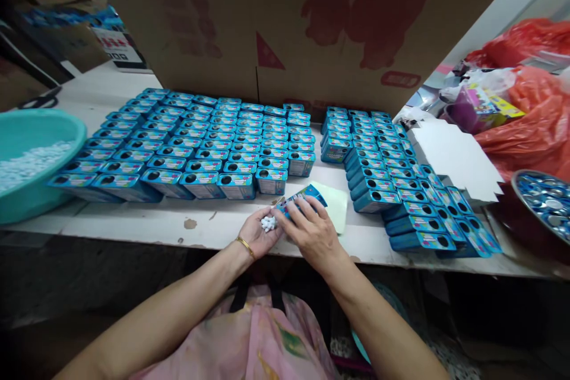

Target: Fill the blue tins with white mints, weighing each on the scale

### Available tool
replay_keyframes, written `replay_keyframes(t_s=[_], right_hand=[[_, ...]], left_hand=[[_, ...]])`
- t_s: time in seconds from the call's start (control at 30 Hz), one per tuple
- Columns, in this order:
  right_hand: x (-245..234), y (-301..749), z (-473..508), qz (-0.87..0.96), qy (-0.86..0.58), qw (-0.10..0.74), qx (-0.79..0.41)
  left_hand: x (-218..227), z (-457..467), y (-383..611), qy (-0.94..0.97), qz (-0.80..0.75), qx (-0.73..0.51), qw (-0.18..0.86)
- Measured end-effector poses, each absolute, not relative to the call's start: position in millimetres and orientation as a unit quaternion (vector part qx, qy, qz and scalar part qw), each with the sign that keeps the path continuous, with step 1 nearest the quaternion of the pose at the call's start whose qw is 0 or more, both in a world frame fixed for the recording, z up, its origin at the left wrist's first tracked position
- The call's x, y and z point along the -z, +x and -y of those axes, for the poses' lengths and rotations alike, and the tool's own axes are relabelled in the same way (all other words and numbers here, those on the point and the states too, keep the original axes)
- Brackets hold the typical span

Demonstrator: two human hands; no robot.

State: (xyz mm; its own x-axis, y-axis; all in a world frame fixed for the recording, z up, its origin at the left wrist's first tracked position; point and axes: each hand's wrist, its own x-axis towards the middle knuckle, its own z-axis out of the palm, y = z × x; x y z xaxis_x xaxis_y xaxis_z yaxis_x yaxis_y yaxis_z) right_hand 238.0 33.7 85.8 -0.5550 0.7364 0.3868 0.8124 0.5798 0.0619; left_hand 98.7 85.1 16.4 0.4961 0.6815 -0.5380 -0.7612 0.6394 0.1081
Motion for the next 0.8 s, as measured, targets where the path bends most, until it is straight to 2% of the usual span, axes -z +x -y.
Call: replay_keyframes(t_s=[0.13,0.23,0.53,0.67,0.8], right_hand=[[-80,242,-35,0.864,-0.464,0.170,0.095],[-74,250,-39,0.827,-0.518,0.211,0.050],[-50,298,-48,0.618,-0.591,0.492,-0.163],[-31,310,-54,0.523,-0.582,0.568,-0.257],[-22,316,-54,0.471,-0.565,0.608,-0.299]], left_hand=[[-16,-86,101,-0.066,-0.278,-0.415,0.864],[-18,-86,102,-0.056,-0.276,-0.420,0.862],[-22,-88,97,-0.043,-0.306,-0.390,0.868],[-26,-82,95,-0.025,-0.332,-0.381,0.863],[-28,-75,90,-0.019,-0.340,-0.373,0.863]])
